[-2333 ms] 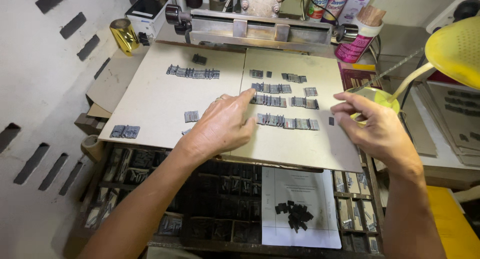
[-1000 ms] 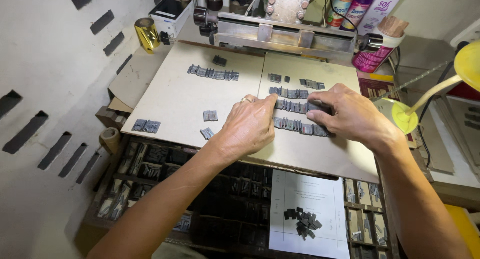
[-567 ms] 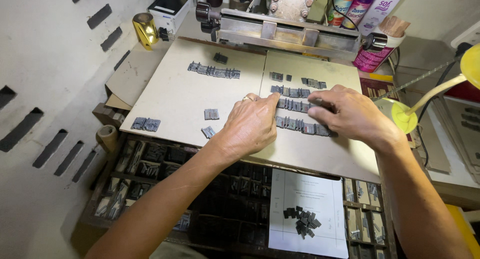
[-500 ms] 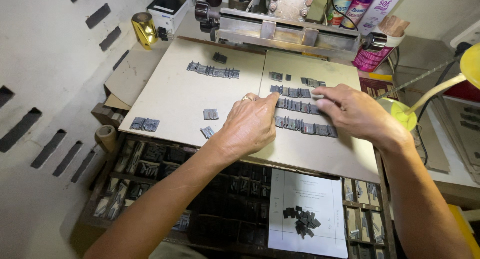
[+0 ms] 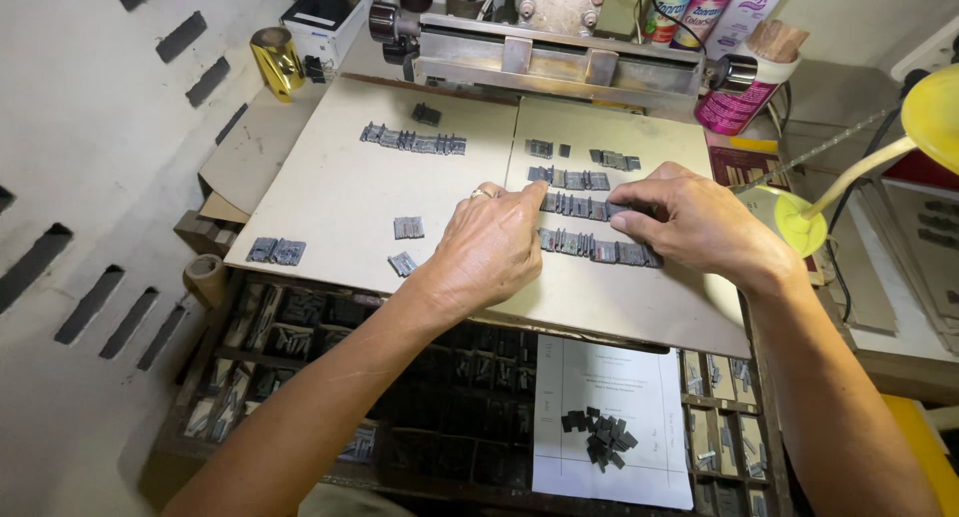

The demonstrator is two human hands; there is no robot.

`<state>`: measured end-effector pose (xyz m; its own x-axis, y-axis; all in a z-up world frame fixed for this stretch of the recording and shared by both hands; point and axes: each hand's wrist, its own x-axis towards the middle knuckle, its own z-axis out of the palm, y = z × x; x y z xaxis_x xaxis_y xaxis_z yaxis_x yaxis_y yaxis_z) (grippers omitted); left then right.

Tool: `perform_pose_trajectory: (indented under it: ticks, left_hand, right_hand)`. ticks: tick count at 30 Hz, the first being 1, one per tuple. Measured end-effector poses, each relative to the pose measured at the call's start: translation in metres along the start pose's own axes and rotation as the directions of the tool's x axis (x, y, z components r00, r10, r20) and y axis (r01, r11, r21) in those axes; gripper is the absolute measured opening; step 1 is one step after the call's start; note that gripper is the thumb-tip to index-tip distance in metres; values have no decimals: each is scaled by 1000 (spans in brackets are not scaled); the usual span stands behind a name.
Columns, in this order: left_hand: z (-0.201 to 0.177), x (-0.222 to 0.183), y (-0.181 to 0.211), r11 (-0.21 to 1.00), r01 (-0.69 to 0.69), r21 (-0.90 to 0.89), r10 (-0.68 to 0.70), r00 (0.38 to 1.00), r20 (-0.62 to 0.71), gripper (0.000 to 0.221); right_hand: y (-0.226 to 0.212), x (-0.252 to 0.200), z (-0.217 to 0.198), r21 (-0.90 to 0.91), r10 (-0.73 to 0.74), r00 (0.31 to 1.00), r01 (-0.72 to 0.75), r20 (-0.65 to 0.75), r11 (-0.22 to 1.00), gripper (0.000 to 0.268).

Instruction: The person arranges small metal printing blocks on a white board and in a compartmentalized drawer. They pick up blocks from the drawer and board, align them in rows, and occasionally reference a paper sheet placed in the drawer.

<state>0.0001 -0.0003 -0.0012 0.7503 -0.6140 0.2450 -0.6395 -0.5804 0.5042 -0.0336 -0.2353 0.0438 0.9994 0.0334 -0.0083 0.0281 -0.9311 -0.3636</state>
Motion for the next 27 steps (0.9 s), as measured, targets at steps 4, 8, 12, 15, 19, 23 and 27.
perform_pose_trajectory:
  ticks: [4,8,12,15,19,23,27]
  left_hand:
    - [-4,-1,3,1000,10,-2,-10,1000,17,49]
    - [-5,-2,8,1000,28,2,-28,999,27,48]
    - [-4,-5,7,999,25,-22,-25,999,26,49]
    - [5,0,0,999,23,43,-25,999,34,45]
    - [-4,3,0,995,85,46,-91,984,154,42]
    - [-10,16,-6,997,-8,80,1,996,90,43]
    - [3,54,-22,947,-134,292,169,980,-100,35]
  right_hand:
    - [1,3,4,-54,-16,1000,15,-10,998,36]
    - [-5,-1,2,-46,-1,1000,1,-7,999,36]
    - [-5,-4,3,-3,13,1000,-13,-12,1000,37]
    - [3,-6,-4,14,0,1000,0,4,1000,40]
    - [24,-16,-20,100,89,994,-82,-71,992,43]
    - [54,-18,-14,250,241,942,-181,-236,951,29]
    - [85,-6,6,344,178,903,-36,-392,938,29]
